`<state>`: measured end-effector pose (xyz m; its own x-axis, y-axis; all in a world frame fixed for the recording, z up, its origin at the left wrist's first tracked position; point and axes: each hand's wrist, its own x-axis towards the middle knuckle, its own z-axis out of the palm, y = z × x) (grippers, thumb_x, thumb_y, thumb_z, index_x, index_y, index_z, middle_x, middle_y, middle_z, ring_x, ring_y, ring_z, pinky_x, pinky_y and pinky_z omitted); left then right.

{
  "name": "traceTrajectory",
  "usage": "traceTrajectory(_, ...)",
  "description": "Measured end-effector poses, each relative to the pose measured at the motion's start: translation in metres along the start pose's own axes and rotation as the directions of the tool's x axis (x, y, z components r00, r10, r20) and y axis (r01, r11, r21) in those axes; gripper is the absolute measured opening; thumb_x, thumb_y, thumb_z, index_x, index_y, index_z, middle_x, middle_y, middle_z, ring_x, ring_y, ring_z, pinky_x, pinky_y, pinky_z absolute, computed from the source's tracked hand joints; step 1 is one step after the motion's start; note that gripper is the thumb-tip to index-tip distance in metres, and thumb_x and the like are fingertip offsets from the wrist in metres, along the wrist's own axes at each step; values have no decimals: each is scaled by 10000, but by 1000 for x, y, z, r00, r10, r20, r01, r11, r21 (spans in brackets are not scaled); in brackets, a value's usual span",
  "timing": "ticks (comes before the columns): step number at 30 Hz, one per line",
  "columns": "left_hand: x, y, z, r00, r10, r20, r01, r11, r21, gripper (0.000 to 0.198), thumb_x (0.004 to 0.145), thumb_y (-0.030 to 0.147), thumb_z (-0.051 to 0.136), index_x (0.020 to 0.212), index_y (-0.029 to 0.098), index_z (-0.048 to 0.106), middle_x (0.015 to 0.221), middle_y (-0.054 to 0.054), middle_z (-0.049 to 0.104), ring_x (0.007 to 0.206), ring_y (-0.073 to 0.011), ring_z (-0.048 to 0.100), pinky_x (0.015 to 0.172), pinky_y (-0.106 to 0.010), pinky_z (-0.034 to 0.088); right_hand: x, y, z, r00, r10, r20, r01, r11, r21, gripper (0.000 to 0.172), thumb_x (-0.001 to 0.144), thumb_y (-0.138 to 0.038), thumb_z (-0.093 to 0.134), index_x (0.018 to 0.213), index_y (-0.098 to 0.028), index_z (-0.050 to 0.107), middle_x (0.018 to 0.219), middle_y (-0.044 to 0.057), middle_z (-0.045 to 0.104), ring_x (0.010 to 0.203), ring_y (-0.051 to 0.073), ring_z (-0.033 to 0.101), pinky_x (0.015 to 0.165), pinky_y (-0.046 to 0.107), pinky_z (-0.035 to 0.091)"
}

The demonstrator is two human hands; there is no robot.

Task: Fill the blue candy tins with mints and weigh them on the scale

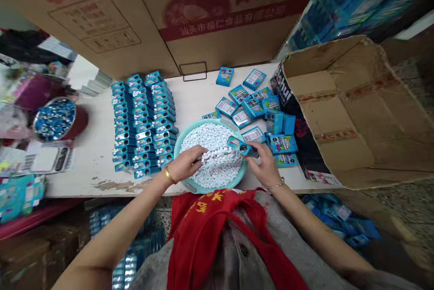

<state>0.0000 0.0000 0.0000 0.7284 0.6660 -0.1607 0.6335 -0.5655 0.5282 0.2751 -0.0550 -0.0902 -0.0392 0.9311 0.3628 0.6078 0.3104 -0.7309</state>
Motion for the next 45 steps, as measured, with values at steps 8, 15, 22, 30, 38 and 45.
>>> traceTrajectory(8, 21, 67, -48, 945, -211, 250, 72, 880, 470, 220, 911, 119, 403, 1088, 134, 533, 1003, -99, 612, 900, -212, 626, 736, -318, 506, 3, -18, 23, 994, -87, 73, 81, 993, 85, 383, 865, -193, 517, 1246, -226, 503, 1164, 108, 630, 1114, 280, 562, 958, 498, 474)
traceTrajectory(15, 30, 119, -54, 920, -293, 261, 55, 754, 654, 381, 949, 103, 328, 1324, 108, 393, 1035, -132, 601, 836, -222, 660, 611, -302, 504, -1, -22, 33, 993, -89, 72, 77, 985, 152, 363, 873, -192, 517, 1235, -224, 503, 1145, 106, 631, 1087, 264, 568, 941, 482, 485)
traceTrajectory(22, 16, 72, -55, 947, -310, 87, 221, 821, 526, 265, 937, 154, 391, 1161, 170, 530, 1022, -83, 611, 866, -198, 633, 677, -296, 495, -6, -12, 30, 997, 15, 76, -30, 980, 199, 369, 861, -216, 515, 1230, -234, 508, 1155, 106, 623, 1087, 264, 576, 937, 474, 483)
traceTrajectory(30, 0, -40, 82, 887, -454, 86, 444, 888, 120, 286, 877, 116, 458, 1138, 169, 563, 1079, -89, 621, 1029, -220, 598, 879, -335, 474, -8, -3, 17, 987, 156, 37, -160, 966, 204, 358, 848, -281, 572, 1199, -222, 529, 1141, 110, 626, 1063, 262, 596, 924, 450, 490)
traceTrajectory(38, -21, -35, 84, 958, -258, -128, 220, 942, -253, 269, 906, 243, 502, 1166, 175, 524, 1056, -79, 626, 974, -191, 596, 866, -327, 478, -10, 10, 19, 969, 249, 0, -242, 941, 236, 405, 829, -346, 619, 1196, -210, 515, 1125, 114, 625, 1044, 265, 605, 919, 455, 493)
traceTrajectory(45, -20, 28, -10, 994, -113, 3, 113, 992, 46, 270, 934, 203, 446, 1194, 176, 517, 1057, -82, 621, 973, -188, 589, 841, -315, 487, -5, -8, 26, 997, 44, 68, -54, 985, 162, 362, 850, -238, 526, 1212, -228, 530, 1136, 106, 629, 1067, 269, 584, 932, 475, 489)
